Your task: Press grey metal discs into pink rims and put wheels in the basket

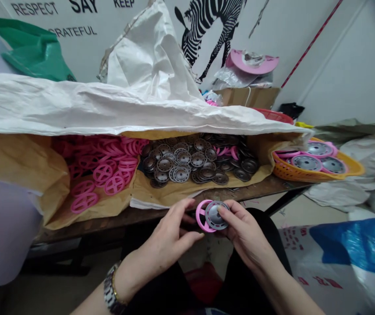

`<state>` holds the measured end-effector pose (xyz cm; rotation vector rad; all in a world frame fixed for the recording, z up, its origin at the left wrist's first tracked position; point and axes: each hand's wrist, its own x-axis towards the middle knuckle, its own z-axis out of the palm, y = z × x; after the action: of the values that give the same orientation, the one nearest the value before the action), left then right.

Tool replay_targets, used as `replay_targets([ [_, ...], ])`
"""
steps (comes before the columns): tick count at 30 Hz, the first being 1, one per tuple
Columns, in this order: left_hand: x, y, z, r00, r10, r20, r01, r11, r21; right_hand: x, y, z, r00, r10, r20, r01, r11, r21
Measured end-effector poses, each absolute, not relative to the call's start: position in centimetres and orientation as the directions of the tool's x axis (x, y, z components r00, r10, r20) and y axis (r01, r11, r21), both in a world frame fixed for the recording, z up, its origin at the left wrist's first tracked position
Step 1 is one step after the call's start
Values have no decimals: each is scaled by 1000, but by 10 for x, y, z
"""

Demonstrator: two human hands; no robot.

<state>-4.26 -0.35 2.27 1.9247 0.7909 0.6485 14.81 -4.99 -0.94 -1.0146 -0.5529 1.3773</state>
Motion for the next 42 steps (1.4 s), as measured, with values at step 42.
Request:
replay_targets([
  [42,22,-17,-40,505,861,-55,170,-37,985,174,-65,-26,143,989,-40,84,-52,-995],
])
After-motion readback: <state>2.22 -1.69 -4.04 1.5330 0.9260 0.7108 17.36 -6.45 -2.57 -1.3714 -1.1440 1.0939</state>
